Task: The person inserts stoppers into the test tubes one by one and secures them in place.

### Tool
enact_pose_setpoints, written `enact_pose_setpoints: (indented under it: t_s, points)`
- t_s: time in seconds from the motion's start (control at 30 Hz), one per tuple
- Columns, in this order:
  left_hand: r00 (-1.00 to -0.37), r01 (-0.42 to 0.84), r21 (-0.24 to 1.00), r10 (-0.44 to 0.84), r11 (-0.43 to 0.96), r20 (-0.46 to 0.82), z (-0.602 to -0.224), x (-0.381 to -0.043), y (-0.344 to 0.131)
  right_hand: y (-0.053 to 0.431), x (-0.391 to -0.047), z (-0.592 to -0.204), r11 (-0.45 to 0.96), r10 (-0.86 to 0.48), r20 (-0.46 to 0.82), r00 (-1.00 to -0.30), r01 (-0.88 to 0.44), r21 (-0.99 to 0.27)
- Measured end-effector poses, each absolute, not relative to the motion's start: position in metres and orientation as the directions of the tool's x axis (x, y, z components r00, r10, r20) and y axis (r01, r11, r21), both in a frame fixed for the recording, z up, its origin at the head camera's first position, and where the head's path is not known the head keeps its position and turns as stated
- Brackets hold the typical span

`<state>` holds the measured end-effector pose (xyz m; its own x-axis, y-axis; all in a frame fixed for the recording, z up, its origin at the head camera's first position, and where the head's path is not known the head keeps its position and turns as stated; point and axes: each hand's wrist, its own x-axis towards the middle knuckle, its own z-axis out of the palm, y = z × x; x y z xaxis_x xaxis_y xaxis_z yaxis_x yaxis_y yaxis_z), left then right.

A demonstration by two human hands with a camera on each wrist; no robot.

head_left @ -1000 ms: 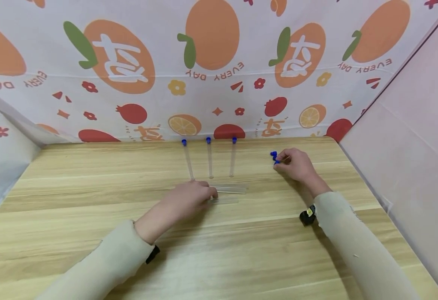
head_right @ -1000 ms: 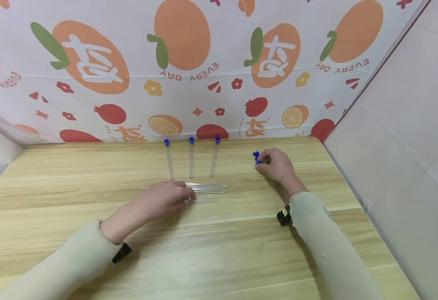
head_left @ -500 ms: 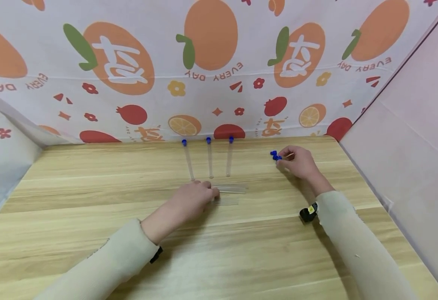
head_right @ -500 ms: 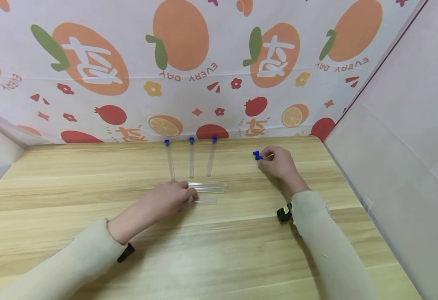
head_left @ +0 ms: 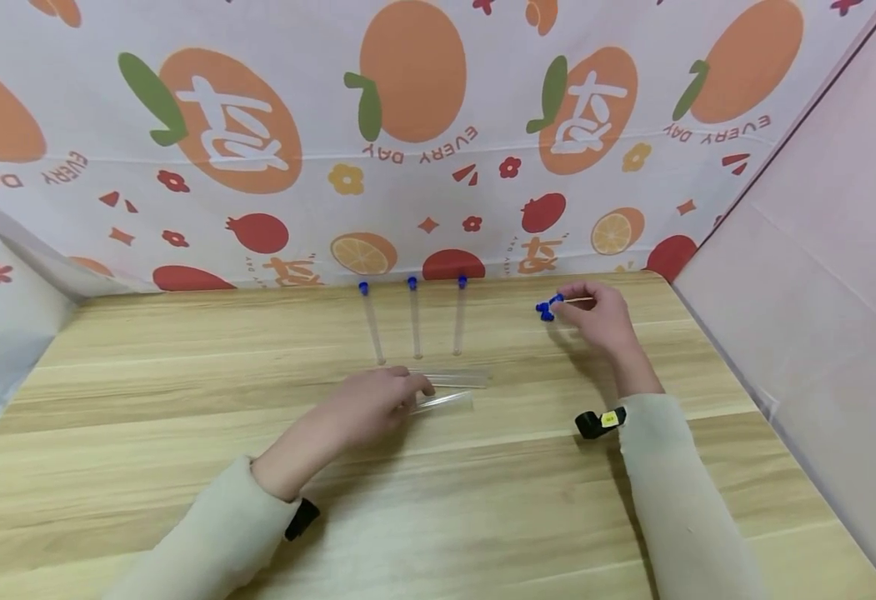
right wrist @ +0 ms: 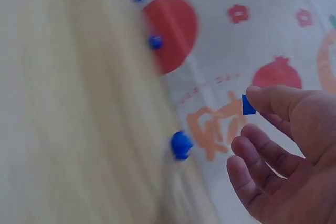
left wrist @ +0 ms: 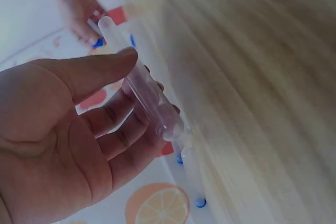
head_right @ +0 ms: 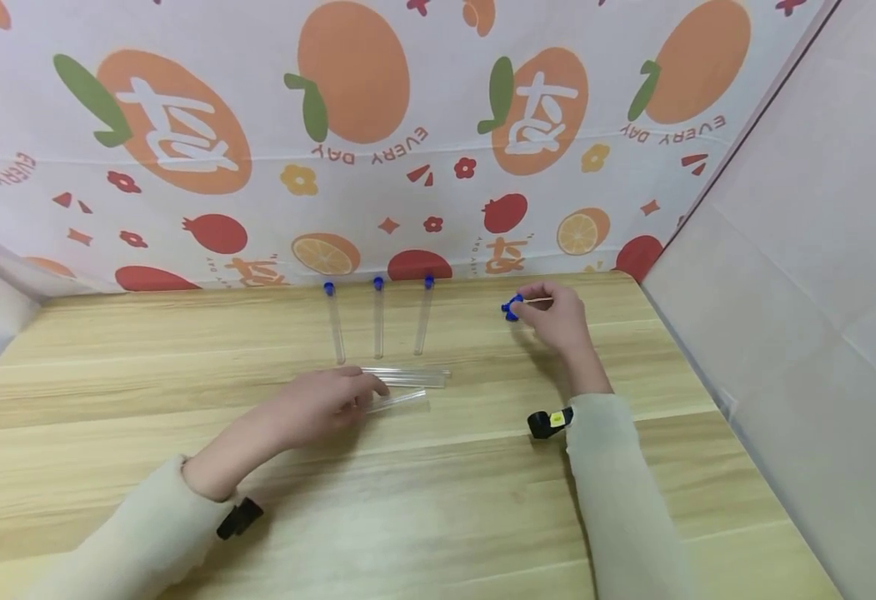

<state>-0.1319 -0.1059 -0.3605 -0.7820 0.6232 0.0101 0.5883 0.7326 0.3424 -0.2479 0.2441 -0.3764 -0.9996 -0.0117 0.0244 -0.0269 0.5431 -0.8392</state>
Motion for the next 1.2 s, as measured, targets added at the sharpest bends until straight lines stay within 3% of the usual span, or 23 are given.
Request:
enact_pose_setpoints:
  t_s: [0.33,0.9,1.2]
  points:
    - [-0.798,0.534,0.517,0.601,0.668,0.047,-0.349,-0.134,-0.112,0.234,-0.237,-0.362,0.393,0.036,0.034,-0.999,-0.017,-0.92]
    - [-0.794,0.346,0.83,0.608,0.437,0.011,-0.353,-0.133,-0.124,0.203,-0.216,-0.345,0.136,-0.194,0.13,-0.972,-0.158,-0.978]
    - [-0.743,0.009,0.984,0.659,0.176,-0.111,-0.353,-0.132,-0.122,0.184,-0.206,-0.339,-0.007,-0.271,0.089,-0.958,-0.091,-0.996]
